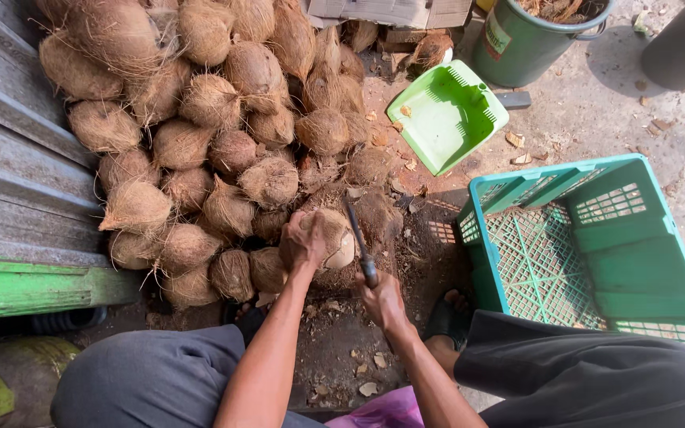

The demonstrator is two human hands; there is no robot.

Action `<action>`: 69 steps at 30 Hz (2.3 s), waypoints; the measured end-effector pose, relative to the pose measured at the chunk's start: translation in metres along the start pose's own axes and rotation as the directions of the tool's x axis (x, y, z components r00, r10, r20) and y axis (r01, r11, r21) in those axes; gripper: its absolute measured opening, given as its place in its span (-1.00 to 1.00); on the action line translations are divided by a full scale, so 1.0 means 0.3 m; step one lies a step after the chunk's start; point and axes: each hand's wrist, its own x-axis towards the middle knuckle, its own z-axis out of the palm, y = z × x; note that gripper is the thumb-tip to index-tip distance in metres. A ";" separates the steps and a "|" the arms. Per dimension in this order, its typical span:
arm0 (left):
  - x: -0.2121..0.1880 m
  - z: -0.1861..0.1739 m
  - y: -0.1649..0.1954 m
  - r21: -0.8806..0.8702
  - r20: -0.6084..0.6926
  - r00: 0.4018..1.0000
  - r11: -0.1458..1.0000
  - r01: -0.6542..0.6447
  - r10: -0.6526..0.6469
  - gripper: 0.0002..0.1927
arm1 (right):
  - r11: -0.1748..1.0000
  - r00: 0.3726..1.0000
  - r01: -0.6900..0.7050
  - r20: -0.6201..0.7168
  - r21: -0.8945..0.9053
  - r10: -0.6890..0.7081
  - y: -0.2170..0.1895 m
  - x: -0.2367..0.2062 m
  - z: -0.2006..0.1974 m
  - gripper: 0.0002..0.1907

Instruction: The person sits on the ground beside a large pile of husked-in coconuts and uses a machete to chop and strip the fibrous husk off one coconut at a time, rotating the coconut between strikes, then sets the trimmed coconut aside and reaches for the next one.

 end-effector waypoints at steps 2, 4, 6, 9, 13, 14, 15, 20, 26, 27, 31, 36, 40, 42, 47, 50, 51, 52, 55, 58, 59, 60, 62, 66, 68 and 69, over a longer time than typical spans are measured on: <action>-0.017 0.008 0.008 -0.049 -0.036 0.999 0.999 -0.015 0.013 -0.43 | 0.994 0.990 -0.105 0.095 0.011 0.104 0.060 0.027 0.004 -0.62; -0.016 0.010 0.013 -0.025 -0.125 0.983 0.990 -0.135 0.131 -0.42 | 0.997 0.995 -0.075 0.070 0.022 0.073 0.098 0.055 0.011 -0.69; -0.009 0.006 0.009 0.108 -0.197 0.952 0.970 -0.217 0.234 -0.36 | 1.000 1.000 -0.016 0.013 -0.009 0.016 0.118 0.057 0.016 -0.71; 0.007 -0.016 0.006 -0.033 0.071 0.997 0.999 0.036 -0.033 -0.11 | 0.996 0.996 -0.091 0.024 -0.016 0.091 0.116 0.046 0.017 -0.59; 0.002 -0.031 0.011 -0.120 -0.012 0.999 0.992 -0.039 0.038 0.05 | 0.986 0.996 -0.088 -0.021 -0.140 0.086 0.082 0.029 0.012 -0.57; -0.004 -0.029 0.009 -0.139 0.010 1.000 0.990 -0.022 0.024 0.10 | 0.978 0.994 -0.106 -0.028 -0.181 0.102 0.070 0.025 0.012 -0.57; -0.010 -0.024 0.006 -0.156 0.034 0.999 0.988 -0.005 0.010 0.15 | 0.968 0.992 -0.124 -0.035 -0.219 0.120 0.059 0.022 0.009 -0.56; 0.000 -0.008 0.000 0.039 -0.042 0.967 0.968 -0.249 0.250 0.08 | 0.993 0.991 -0.118 0.069 0.007 0.117 -0.012 0.012 -0.046 -0.61; 0.005 -0.039 0.061 0.045 0.019 0.999 0.998 -0.044 0.043 -0.20 | 0.880 0.994 0.079 -0.106 0.468 -0.033 -0.056 -0.025 -0.108 -0.63; -0.006 -0.045 0.068 0.028 0.020 1.000 1.000 -0.003 0.003 -0.23 | 0.813 0.990 0.113 -0.133 0.572 -0.044 -0.057 -0.039 -0.096 -0.58; -0.017 -0.053 0.091 0.073 -0.004 0.999 0.997 0.036 -0.035 -0.29 | 0.770 0.997 0.081 -0.056 0.632 -0.058 -0.069 -0.073 -0.003 -0.59; 0.025 -0.024 0.066 0.079 -0.042 0.999 0.997 0.027 -0.024 -0.31 | 0.842 0.993 -0.105 0.094 0.529 0.065 -0.050 -0.055 -0.015 -0.59; 0.054 0.003 0.023 0.065 -0.065 0.998 0.998 0.013 -0.009 -0.32 | 0.732 0.964 0.262 -0.199 0.629 -0.175 -0.031 -0.038 -0.015 -0.54; 0.068 0.011 0.013 0.067 -0.065 0.997 0.997 0.034 -0.030 -0.34 | 0.702 0.958 0.278 -0.243 0.655 -0.152 -0.028 -0.038 0.019 -0.52; 0.097 0.030 0.000 0.145 -0.107 0.991 0.988 -0.061 0.077 -0.38 | 0.910 0.998 -0.051 0.046 0.412 0.035 -0.008 -0.031 0.059 -0.58; 0.102 0.040 -0.016 0.154 -0.104 0.994 0.988 -0.027 0.044 -0.41 | 0.801 0.991 0.132 -0.088 0.584 -0.099 0.010 -0.027 0.061 -0.59; 0.103 0.042 -0.020 0.143 -0.095 0.995 0.990 0.007 0.007 -0.41 | 0.746 0.973 0.230 -0.160 0.625 -0.166 0.015 -0.024 0.062 -0.59; 0.105 0.040 -0.023 0.128 -0.086 0.996 0.992 0.009 0.002 -0.39 | 0.750 0.979 0.204 -0.135 0.629 -0.153 0.017 -0.023 0.067 -0.57; 0.108 0.038 -0.019 0.062 -0.069 0.997 0.998 -0.025 0.030 -0.37 | 0.859 0.999 0.049 -0.012 0.510 -0.049 0.019 -0.019 0.083 -0.64; 0.110 0.033 0.003 -0.070 -0.105 0.990 0.992 -0.102 0.094 -0.36 | 0.963 0.996 -0.085 0.052 0.257 0.074 0.016 -0.008 0.081 -0.73; 0.106 0.032 0.011 -0.142 -0.105 0.991 0.985 -0.096 0.081 -0.34 | 0.959 1.000 -0.019 0.005 0.282 0.018 0.015 -0.004 0.077 -0.64; 0.090 0.032 0.005 -0.202 -0.088 0.995 0.977 -0.063 0.046 -0.32 | 0.953 1.000 0.017 -0.027 0.303 -0.009 0.014 -0.005 0.075 -0.53; 0.064 0.025 -0.006 -0.030 -0.091 0.996 0.999 -0.022 0.019 -0.33 | 0.918 0.998 0.058 -0.056 0.392 -0.039 0.013 -0.010 0.068 -0.56; 0.055 0.007 0.009 0.040 -0.120 0.992 0.999 -0.026 0.030 -0.29 | 0.857 0.999 0.037 -0.014 0.513 -0.035 0.007 -0.018 0.060 -0.51; 0.053 -0.001 0.025 0.017 -0.124 0.992 1.000 -0.014 0.016 -0.31 | 0.877 0.982 -0.164 0.155 0.453 0.104 0.007 -0.019 0.054 -0.70; 0.052 -0.009 0.032 0.010 -0.130 0.991 1.000 -0.016 0.017 -0.32 | 0.872 0.958 -0.255 0.232 0.417 0.170 0.008 -0.018 0.051 -0.77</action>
